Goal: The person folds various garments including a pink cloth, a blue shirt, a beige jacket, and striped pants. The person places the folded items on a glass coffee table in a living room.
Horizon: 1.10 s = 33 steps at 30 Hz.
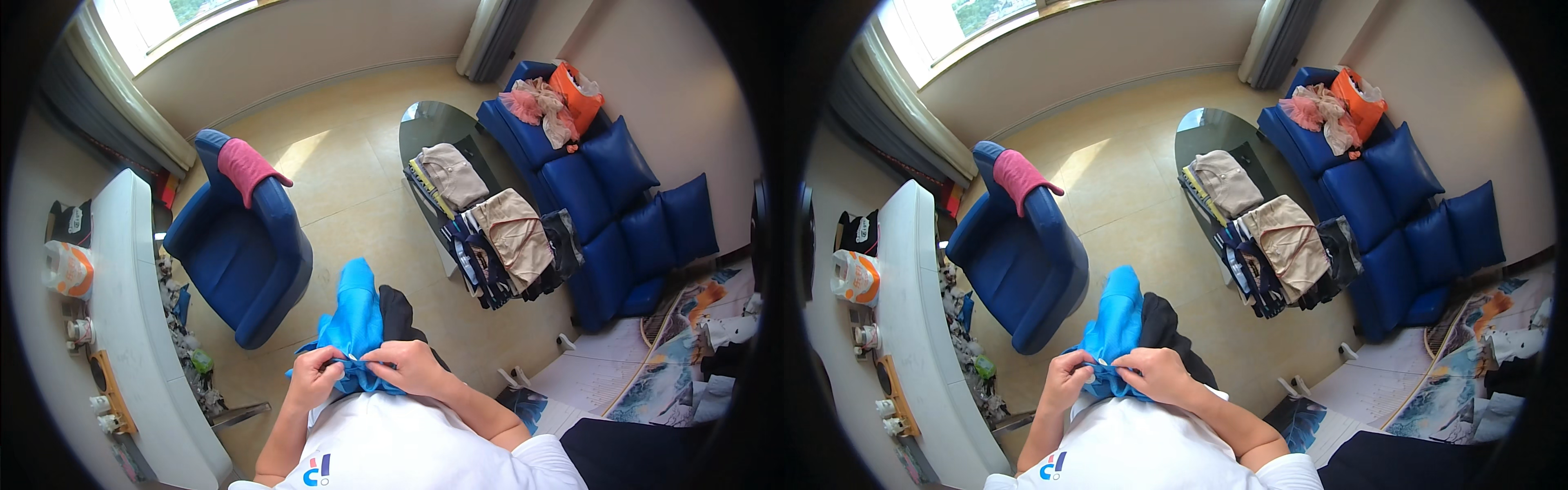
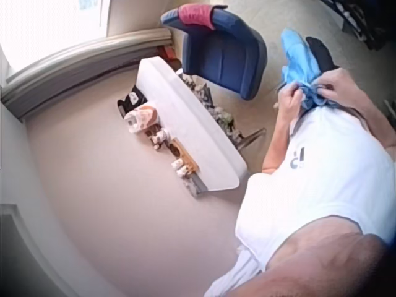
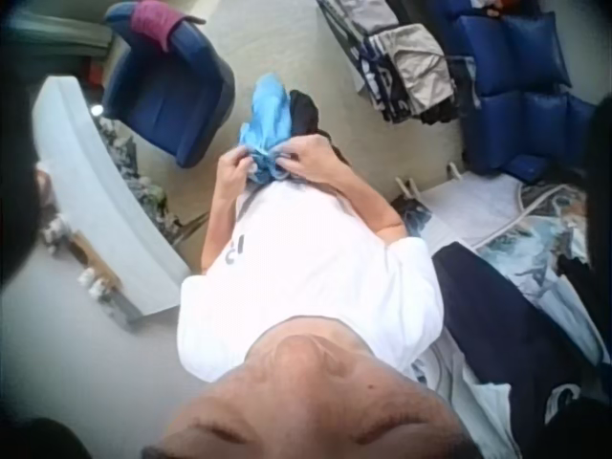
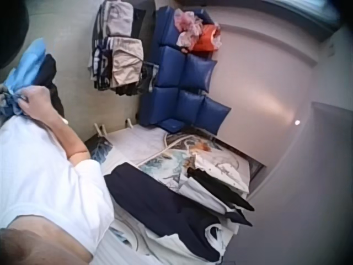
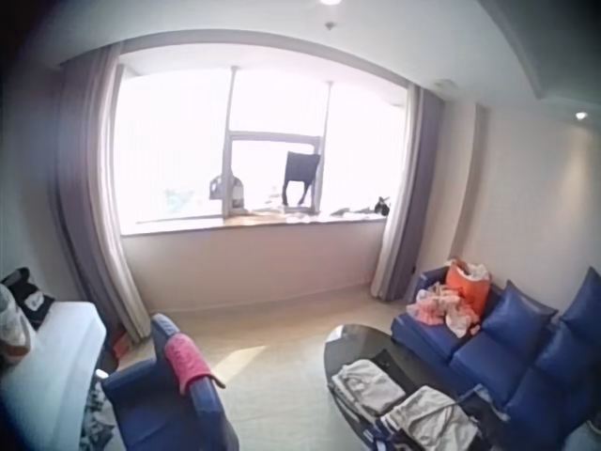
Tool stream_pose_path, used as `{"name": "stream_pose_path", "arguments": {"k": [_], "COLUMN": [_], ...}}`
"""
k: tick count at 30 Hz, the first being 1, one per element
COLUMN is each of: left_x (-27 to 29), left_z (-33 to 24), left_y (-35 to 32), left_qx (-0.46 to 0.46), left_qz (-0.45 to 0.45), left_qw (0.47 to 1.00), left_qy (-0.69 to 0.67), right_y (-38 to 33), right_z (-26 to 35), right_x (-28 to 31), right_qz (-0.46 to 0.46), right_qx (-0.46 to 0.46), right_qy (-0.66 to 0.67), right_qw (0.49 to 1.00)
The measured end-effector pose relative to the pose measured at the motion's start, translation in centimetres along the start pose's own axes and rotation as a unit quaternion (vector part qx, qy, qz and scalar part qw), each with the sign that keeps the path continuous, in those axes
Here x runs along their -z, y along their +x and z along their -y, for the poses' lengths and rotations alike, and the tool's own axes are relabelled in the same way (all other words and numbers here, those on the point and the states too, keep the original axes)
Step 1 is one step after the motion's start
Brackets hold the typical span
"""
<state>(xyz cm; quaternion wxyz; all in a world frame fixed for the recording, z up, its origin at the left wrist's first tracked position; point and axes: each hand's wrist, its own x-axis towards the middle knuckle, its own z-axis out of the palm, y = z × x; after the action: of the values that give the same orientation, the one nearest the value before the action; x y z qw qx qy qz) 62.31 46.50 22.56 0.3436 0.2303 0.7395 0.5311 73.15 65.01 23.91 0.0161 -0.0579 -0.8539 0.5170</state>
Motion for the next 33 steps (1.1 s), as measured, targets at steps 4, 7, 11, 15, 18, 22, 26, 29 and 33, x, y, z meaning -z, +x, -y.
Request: {"name": "stream_pose_path", "arguments": {"k": [4, 7, 11, 15, 18, 22, 26, 29, 33], "left_x": [-0.2, -0.5, -0.9, -1.4, -1.7, -2.1, -2.8, -2.8, -2.8], "left_z": [-2.0, -2.4, -2.8, -2.7, -2.7, -2.4, -1.8, -1.4, -1.1], "left_y": [0.1, 0.3, 0.2, 0.1, -0.3, -0.8, -1.0, -0.9, -1.2], "left_qx": [-0.067, -0.069, -0.072, -0.081, -0.054, 0.028, -0.023, 0.003, 0.027], "left_qz": [0.006, 0.016, 0.051, 0.053, 0.037, 0.011, -0.022, 0.008, 0.049], "left_qw": [0.993, 0.991, 0.989, 0.992, 0.996, 0.999, 0.999, 1.000, 0.998], "left_qy": [0.099, 0.115, 0.118, 0.085, 0.061, 0.043, 0.024, 0.003, 0.002], "right_y": [0.5, 0.5, 0.8, 0.8, 0.2, -0.5, -0.7, -0.7, -0.4], "right_z": [0.2, 0.2, 0.6, 0.9, 0.4, -0.2, -0.7, -0.6, -0.6], "right_x": [0.0, 0.2, 0.4, 0.3, -0.1, -0.9, -1.0, -1.0, -1.1], "right_qz": [-0.035, 0.018, 0.035, 0.023, -0.030, -0.083, -0.073, -0.060, -0.041], "right_qx": [0.048, 0.010, -0.013, 0.005, -0.038, -0.071, -0.068, -0.044, 0.008], "right_qy": [0.097, 0.148, 0.179, 0.199, 0.236, 0.278, 0.319, 0.321, 0.250], "right_qw": [0.994, 0.989, 0.983, 0.980, 0.971, 0.954, 0.942, 0.944, 0.967]}}
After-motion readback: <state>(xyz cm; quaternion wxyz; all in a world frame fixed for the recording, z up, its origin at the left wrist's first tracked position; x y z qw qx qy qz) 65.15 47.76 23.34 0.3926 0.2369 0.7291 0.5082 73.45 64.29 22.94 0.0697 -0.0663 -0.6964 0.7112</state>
